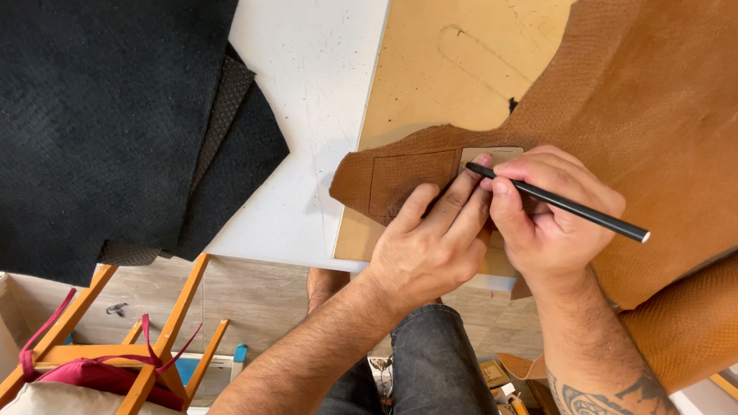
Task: Trace a cardboard pattern onto a piece of tan leather using a pencil.
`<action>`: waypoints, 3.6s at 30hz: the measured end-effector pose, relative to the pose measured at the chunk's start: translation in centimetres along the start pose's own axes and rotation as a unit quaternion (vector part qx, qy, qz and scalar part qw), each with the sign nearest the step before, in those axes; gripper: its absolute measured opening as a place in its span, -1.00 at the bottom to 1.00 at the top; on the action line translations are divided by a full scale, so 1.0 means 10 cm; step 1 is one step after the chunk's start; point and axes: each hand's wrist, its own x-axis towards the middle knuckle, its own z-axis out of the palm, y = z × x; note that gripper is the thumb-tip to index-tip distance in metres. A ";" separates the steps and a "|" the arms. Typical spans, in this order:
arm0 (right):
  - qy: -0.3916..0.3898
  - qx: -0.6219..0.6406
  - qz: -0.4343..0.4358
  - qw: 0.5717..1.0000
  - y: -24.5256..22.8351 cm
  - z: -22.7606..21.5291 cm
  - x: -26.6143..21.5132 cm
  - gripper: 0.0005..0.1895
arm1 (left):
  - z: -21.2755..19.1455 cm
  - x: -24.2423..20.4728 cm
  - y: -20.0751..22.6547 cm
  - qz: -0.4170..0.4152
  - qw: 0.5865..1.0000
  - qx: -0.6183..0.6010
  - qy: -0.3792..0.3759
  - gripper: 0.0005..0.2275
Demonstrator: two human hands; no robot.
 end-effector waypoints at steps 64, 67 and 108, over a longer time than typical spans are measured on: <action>-0.172 -0.001 -0.072 0.982 0.10 -0.14 0.01 -0.93 | 0.46 -0.49 0.82 -0.115 0.986 0.044 -0.112 -0.23; -0.212 -0.027 -0.036 0.976 -0.13 -0.18 -0.01 -0.91 | 0.50 -0.52 0.82 -0.096 0.987 0.053 -0.118 -0.25; 0.106 0.048 0.063 0.991 0.23 -0.42 -0.89 -0.89 | -0.20 0.21 0.15 0.042 0.996 -0.022 -0.081 -0.79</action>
